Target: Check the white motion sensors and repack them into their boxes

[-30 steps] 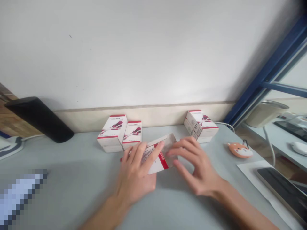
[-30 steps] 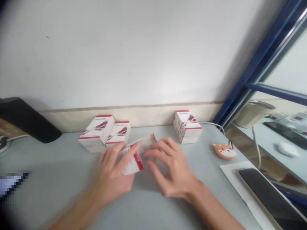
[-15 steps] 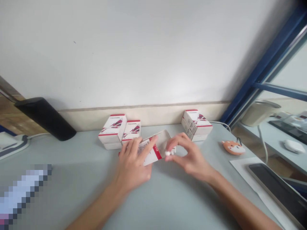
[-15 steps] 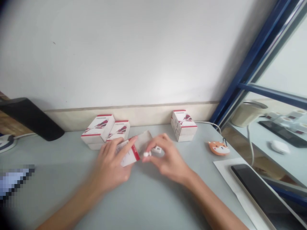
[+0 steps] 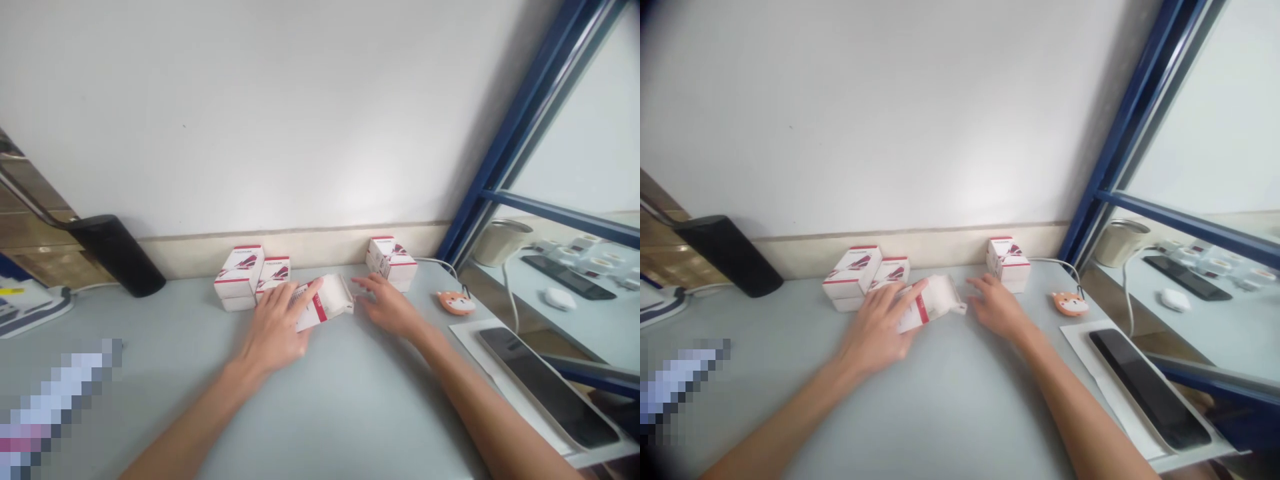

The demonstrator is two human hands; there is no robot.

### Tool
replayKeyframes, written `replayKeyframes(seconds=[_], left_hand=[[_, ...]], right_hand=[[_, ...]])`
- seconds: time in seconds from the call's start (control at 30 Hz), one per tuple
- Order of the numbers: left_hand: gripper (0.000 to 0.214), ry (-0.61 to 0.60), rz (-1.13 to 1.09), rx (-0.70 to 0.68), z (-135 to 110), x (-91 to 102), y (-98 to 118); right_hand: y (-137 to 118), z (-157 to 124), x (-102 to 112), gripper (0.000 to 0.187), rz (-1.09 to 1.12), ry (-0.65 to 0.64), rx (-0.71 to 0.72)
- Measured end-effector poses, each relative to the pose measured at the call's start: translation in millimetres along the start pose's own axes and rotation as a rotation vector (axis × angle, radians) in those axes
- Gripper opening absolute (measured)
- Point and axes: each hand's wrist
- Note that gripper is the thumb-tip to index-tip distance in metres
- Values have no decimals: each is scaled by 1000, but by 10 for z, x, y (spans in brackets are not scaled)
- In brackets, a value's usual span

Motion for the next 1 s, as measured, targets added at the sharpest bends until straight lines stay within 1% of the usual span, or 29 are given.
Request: replayKeyframes(seconds=[0.07, 0.1, 0.13, 0.2, 0.23, 0.3, 0.4, 0.47, 0.53, 0.6, 0.67, 0.73, 0.8, 0.9, 1.0], left_hand=[[81, -24, -12, -21, 5, 18, 12], [82, -34, -14, -28, 6, 25, 20], [82, -44, -12, -34, 6, 31, 29], [82, -51, 1, -48, 1, 47, 46], [83, -46, 17, -61, -3, 58, 51], [88, -10, 63, -98, -12, 90, 50], [96, 73, 110, -164, -22, 152, 23], [97, 104, 110, -200, -27, 187, 3], [94, 113, 97, -207, -30, 206, -2], [86, 99, 68, -166, -32, 210, 9], [76, 42, 12, -85, -33, 206, 25], [74, -47, -64, -3, -32, 204, 31], [76, -116, -135, 48, -27, 207, 19], [76, -145, -194, 80, -20, 209, -21], [75, -167, -212, 117, -26, 196, -60]], right_hand=[[-137, -39, 97, 23, 69, 167, 83], [-222, -62, 137, 19, 108, 234, 146], [-311, -87, 162, 18, 144, 269, 222], [-471, -131, 164, 17, 140, 218, 355], [-532, -148, 143, 16, 82, 177, 397], [-600, -166, 77, 14, -74, 83, 436], [-603, -159, -20, 13, -238, 11, 446], [-583, -144, -62, 14, -293, 25, 447], [-569, -127, -94, 15, -333, 48, 441], [-552, -114, -117, 13, -348, 59, 412], [-519, -107, -124, 12, -337, 48, 355], [-469, -108, -99, 19, -277, 39, 295], [-416, -113, -40, 21, -132, 58, 260], [-360, -119, 80, 17, 202, 143, 185], [-323, -106, 179, 27, 546, 242, 65]])
Point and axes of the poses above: each hand's wrist, its own z-axis towards the middle knuckle, its own x-axis out of the back of the hand, y = z × x, and after that the axes turned 13 degrees about -y, right-handed
